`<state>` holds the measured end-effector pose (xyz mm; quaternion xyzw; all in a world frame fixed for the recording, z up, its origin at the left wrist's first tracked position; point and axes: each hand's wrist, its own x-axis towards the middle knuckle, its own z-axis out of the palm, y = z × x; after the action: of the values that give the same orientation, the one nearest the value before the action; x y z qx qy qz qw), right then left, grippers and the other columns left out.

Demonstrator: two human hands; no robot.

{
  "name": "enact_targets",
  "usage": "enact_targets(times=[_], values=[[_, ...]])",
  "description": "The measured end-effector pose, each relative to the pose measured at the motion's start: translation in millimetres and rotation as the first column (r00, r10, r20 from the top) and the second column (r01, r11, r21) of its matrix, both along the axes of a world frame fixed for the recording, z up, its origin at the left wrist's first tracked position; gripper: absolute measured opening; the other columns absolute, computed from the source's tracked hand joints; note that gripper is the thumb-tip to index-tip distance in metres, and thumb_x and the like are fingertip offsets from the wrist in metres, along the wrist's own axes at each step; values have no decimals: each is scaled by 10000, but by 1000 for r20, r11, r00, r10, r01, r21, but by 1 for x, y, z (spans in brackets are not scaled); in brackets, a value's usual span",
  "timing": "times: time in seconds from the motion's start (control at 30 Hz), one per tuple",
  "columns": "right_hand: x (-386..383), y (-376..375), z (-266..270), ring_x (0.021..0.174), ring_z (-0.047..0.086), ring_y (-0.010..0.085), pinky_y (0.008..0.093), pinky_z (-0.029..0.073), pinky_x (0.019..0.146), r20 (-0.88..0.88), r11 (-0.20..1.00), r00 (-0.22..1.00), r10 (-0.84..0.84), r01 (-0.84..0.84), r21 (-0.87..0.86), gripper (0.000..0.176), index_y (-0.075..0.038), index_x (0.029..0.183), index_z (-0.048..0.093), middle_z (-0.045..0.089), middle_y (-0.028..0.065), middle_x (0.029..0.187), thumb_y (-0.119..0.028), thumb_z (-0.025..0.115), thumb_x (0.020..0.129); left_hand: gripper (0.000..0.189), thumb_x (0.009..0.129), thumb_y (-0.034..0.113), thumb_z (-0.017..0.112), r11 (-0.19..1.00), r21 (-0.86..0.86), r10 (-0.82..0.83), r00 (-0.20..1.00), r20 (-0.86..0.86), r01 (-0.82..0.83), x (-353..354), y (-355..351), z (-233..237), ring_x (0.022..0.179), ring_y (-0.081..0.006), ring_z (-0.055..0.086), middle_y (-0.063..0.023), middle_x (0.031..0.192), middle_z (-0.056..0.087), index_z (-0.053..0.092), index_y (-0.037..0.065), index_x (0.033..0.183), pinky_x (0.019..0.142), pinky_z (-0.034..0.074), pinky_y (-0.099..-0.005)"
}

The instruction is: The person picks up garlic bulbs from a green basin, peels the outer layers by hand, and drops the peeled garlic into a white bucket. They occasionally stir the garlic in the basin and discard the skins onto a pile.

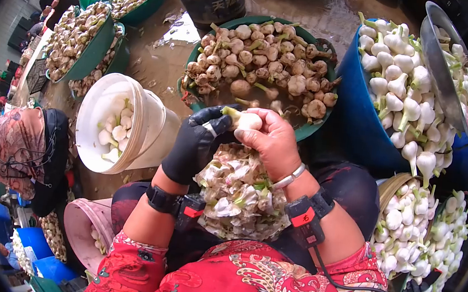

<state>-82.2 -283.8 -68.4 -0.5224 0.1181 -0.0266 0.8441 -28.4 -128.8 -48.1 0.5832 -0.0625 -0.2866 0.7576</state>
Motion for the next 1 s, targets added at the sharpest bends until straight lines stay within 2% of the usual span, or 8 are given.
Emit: enact_targets(times=[0.23,0.4,0.53,0.63,0.7,0.8,0.93,1.0], values=[[2,3,0,822,592,92,258,525,743,31,999,999,-33,32,35,411,19,1110,550,607,25,931,6,721,736,316,890,115,566,997,-46,52,997,-63,-55,1,-6,7,914,-171,622,-98,1036,627,549,-26,1172,806,525,-311],[2,7,-2,885,597,108,262,521,768,276,829,960,-51,195,-524,553,9,1173,533,591,88,1020,1,753,666,321,883,126,581,999,-35,12,998,-70,-14,2,-4,14,911,-160,622,-90,1039,631,559,-11,1173,782,516,-289],[0,5,-5,878,592,120,248,511,739,310,762,951,-8,206,-614,600,15,1193,523,574,105,1022,-14,762,644,285,855,94,607,1000,-29,7,995,-99,-10,3,-2,2,855,-150,626,-80,997,644,589,-14,1118,730,509,-268],[-3,4,-1,793,589,129,252,505,699,223,853,975,16,103,-511,550,19,1198,525,579,78,952,-21,740,693,241,822,55,632,990,139,2,996,86,-14,3,6,-7,801,-156,630,-70,923,658,624,1,1056,704,502,-268],[-1,-1,8,714,573,131,255,498,662,-64,975,988,138,-124,184,346,30,1104,572,576,50,846,-49,678,784,224,802,37,644,966,255,-20,980,200,-33,5,11,-11,769,-166,633,-66,874,666,642,17,1025,692,497,-275],[4,-27,3,745,632,201,301,530,667,-197,766,815,545,-387,514,206,-13,929,611,627,89,810,-212,590,880,260,747,20,654,836,513,-284,643,711,-197,5,15,-10,731,-224,627,-107,785,629,664,75,1001,668,480,-326],[-3,-18,-2,785,652,245,339,539,697,-47,431,616,786,-491,757,322,9,1034,586,652,138,893,-282,570,896,254,749,11,650,817,546,-372,556,743,-183,5,15,-2,773,-244,631,-118,848,648,664,51,1000,681,490,-316],[-4,-18,-8,846,655,260,339,553,734,1,466,664,748,-526,712,383,20,1137,538,640,156,964,-267,591,888,324,741,7,656,941,336,-219,837,501,45,0,15,-5,816,-224,633,-124,934,659,635,22,1063,701,498,-300]])
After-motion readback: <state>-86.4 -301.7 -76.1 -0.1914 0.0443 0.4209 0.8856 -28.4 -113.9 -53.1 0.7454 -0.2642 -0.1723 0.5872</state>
